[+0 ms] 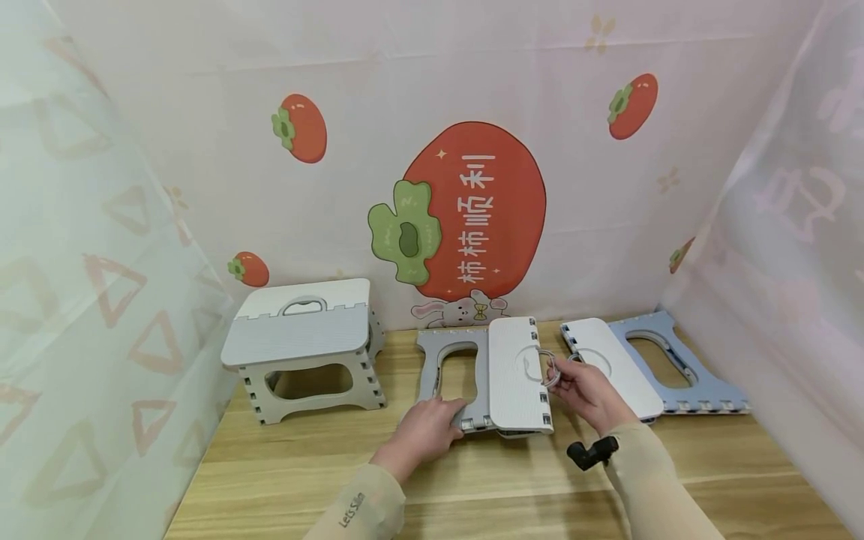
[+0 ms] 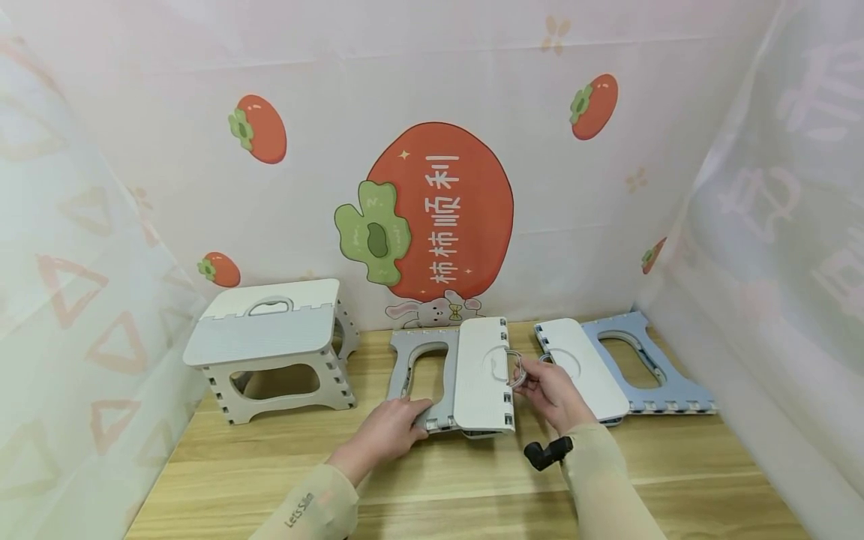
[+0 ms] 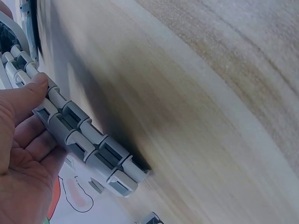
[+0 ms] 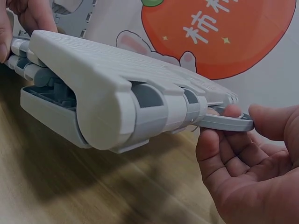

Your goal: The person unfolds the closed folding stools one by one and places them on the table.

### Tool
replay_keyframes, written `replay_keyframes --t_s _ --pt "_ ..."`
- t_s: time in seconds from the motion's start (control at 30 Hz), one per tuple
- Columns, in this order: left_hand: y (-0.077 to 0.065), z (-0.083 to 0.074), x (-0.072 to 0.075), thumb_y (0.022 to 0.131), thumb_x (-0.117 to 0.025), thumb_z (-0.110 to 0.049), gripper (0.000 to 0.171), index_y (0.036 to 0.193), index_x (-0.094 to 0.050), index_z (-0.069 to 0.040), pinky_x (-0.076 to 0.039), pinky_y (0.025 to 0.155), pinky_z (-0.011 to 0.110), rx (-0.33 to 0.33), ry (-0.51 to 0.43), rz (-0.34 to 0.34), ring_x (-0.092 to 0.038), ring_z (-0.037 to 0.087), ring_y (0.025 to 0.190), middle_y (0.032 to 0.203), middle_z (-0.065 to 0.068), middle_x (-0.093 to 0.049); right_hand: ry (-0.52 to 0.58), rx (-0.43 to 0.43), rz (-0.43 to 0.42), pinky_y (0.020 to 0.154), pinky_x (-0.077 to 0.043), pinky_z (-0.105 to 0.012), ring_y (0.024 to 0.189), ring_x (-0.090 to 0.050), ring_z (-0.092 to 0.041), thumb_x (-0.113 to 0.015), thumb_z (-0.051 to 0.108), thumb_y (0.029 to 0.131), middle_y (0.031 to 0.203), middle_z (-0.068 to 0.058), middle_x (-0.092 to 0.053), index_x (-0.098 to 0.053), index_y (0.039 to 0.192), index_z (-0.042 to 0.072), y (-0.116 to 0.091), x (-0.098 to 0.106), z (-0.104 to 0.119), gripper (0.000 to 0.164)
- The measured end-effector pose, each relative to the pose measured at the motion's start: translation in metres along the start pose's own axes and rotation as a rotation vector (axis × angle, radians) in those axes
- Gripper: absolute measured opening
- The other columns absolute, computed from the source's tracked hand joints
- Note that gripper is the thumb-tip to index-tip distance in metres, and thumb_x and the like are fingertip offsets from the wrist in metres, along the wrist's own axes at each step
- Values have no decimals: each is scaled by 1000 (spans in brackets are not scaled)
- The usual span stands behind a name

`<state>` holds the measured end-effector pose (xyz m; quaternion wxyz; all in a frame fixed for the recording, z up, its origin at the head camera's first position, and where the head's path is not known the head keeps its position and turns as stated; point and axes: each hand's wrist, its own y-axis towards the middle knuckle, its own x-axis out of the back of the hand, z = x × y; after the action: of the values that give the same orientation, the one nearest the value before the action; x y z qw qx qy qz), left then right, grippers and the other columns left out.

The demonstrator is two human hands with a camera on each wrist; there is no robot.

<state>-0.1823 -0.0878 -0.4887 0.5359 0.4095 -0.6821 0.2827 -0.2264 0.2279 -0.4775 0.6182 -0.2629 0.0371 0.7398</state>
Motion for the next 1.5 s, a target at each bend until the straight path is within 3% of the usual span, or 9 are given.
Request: replay_keyframes --t_s 0.4,0.77,1.13,1.5 --pt "-2 3 7 88 -81 -28 41 124 -68 -14 -57 70 36 -22 -13 -11 -65 15 79 87 -1 -70 24 48 48 77 -54 -27 77 -60 -13 -43 16 111 84 -3 -64 -67 98 4 2 -11 11 30" --pt "-6 1 13 90 -79 -25 41 127 -66 -13 -56 71 35 -7 -82 -12 -65 14 85 96 0 -72 82 70 83 78 -55 -26 77 -62 -13 -45 14 111 81 -4 -66 -69 95 3 1 -24 26 31" --pt "-8 0 18 93 -77 -24 49 136 -62 -6 -59 88 39 0 -137 -13 -69 20 104 120 8 -73 104 79 97 77 -55 -26 76 -63 -13 -46 15 110 80 -4 -68 -71 94 3 -2 -33 35 32" --pt "-9 1 19 92 -77 -23 48 135 -63 -6 -59 87 37 18 -177 -25 -69 17 102 123 7 -72 110 79 109 76 -55 -25 76 -64 -13 -46 14 110 79 -4 -68 -73 93 5 -3 -40 40 33"
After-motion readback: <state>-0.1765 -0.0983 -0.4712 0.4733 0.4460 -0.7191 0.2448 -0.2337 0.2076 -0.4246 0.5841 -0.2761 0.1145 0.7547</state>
